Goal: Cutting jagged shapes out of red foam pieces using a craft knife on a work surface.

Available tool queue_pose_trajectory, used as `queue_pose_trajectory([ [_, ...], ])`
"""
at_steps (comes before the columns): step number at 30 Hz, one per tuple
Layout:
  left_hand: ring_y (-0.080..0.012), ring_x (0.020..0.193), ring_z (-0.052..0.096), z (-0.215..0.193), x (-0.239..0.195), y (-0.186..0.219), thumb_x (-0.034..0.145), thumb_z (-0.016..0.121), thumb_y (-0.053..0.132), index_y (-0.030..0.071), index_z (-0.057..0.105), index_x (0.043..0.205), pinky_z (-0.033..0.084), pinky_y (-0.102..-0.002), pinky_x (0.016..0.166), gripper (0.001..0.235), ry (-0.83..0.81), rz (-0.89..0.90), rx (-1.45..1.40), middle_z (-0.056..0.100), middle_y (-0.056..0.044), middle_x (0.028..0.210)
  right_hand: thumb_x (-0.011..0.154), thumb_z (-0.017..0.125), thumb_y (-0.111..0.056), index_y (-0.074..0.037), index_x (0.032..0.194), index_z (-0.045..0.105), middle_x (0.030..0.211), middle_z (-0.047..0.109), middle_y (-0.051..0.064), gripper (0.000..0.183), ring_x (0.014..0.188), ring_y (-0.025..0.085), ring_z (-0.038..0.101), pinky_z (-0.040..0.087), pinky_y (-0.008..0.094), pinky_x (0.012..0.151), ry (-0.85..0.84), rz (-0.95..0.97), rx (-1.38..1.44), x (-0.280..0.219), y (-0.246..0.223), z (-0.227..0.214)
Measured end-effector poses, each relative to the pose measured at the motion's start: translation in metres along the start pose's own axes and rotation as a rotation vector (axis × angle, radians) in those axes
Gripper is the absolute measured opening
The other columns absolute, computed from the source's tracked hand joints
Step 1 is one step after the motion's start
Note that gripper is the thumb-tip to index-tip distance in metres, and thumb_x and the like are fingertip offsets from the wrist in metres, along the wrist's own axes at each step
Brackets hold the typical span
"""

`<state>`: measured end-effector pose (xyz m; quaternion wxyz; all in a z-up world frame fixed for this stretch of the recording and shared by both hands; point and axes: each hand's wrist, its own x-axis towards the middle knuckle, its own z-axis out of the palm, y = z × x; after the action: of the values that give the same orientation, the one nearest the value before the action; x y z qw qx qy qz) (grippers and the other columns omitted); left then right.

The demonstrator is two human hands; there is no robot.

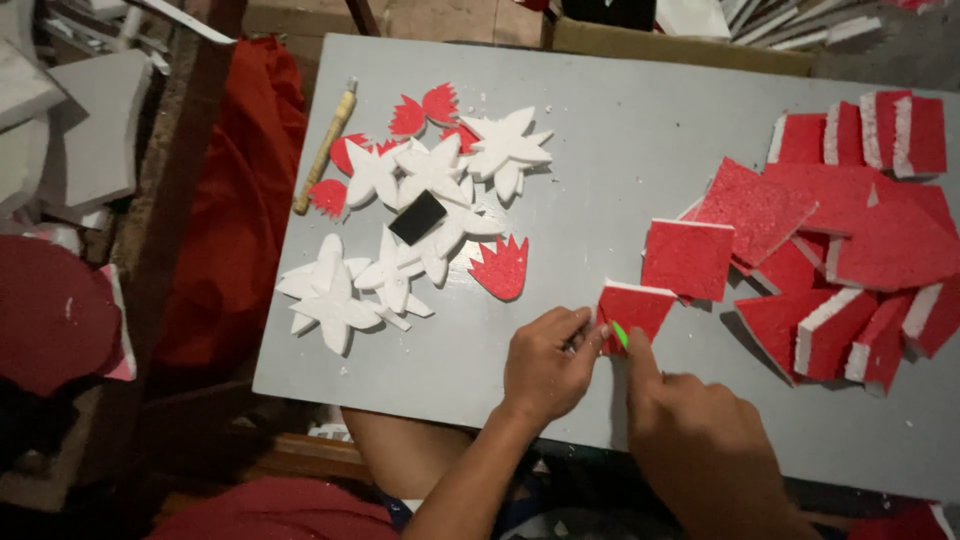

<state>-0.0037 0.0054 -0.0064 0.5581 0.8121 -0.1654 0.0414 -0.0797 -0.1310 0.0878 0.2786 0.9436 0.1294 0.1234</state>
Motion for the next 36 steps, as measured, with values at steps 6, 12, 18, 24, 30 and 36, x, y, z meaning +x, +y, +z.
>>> queue_pose_trajectory([
  [6, -0.0188, 0.06, 0.053, -0.003, -0.002, -0.002, 0.099, 0.064, 0.018, 0.008, 0.064, 0.093, 0.043, -0.034, 0.056, 0.012, -0.029, 0.044, 0.005, 0.06, -0.003, 0.073, 0.085, 0.063, -0.016, -0.02, 0.13, 0.074, 0.046, 0.048, -0.005, 0.047, 0.036, 0.013, 0.046, 0.039, 0.029, 0.038, -0.001, 0.039, 0.056, 0.001, -0.009, 0.004],
  [12, -0.0169, 0.059, 0.051, -0.001, -0.001, -0.002, 0.098, 0.066, 0.014, 0.008, 0.068, 0.096, 0.042, -0.031, 0.054, 0.007, -0.005, 0.063, -0.008, 0.061, -0.002, 0.072, 0.089, 0.068, -0.021, -0.01, 0.135, 0.069, 0.052, 0.055, -0.003, 0.048, 0.039, 0.013, 0.055, 0.046, 0.03, 0.038, -0.045, -0.001, 0.154, 0.005, -0.009, 0.011],
  [18, -0.0163, 0.058, 0.049, -0.002, 0.002, 0.002, 0.099, 0.065, 0.017, 0.008, 0.064, 0.088, 0.041, -0.031, 0.055, 0.014, -0.004, 0.035, -0.011, 0.056, -0.001, 0.068, 0.089, 0.062, -0.024, -0.021, 0.134, 0.068, 0.047, 0.051, -0.009, 0.046, 0.037, 0.01, 0.052, 0.041, 0.027, 0.038, -0.107, -0.001, 0.045, 0.005, -0.002, 0.002],
  [24, -0.0162, 0.06, 0.052, 0.0, -0.002, -0.002, 0.1, 0.064, 0.016, 0.009, 0.065, 0.093, 0.042, -0.03, 0.054, 0.009, 0.008, 0.051, -0.003, 0.06, -0.001, 0.073, 0.102, 0.064, -0.032, -0.029, 0.101, 0.072, 0.048, 0.041, -0.008, 0.008, 0.039, 0.009, 0.042, 0.035, 0.025, 0.042, 0.007, -0.001, -0.044, 0.011, -0.001, -0.003],
  [30, -0.0169, 0.063, 0.054, -0.001, -0.003, -0.003, 0.098, 0.068, 0.013, 0.006, 0.067, 0.098, 0.044, -0.031, 0.054, 0.007, 0.012, 0.085, -0.013, 0.065, -0.004, 0.077, 0.094, 0.054, -0.015, -0.006, 0.117, 0.057, 0.056, 0.055, 0.005, 0.025, 0.043, 0.033, 0.057, 0.044, 0.048, 0.038, -0.273, 0.022, 0.424, 0.01, -0.008, 0.034],
  [36, -0.0177, 0.061, 0.053, 0.001, -0.004, -0.004, 0.097, 0.067, 0.012, 0.007, 0.068, 0.097, 0.044, -0.032, 0.055, 0.005, 0.029, 0.082, -0.013, 0.062, -0.003, 0.074, 0.096, 0.053, -0.015, -0.008, 0.118, 0.058, 0.06, 0.057, 0.003, 0.024, 0.048, 0.028, 0.06, 0.047, 0.044, 0.043, -0.305, -0.04, 0.303, 0.013, -0.001, 0.024],
])
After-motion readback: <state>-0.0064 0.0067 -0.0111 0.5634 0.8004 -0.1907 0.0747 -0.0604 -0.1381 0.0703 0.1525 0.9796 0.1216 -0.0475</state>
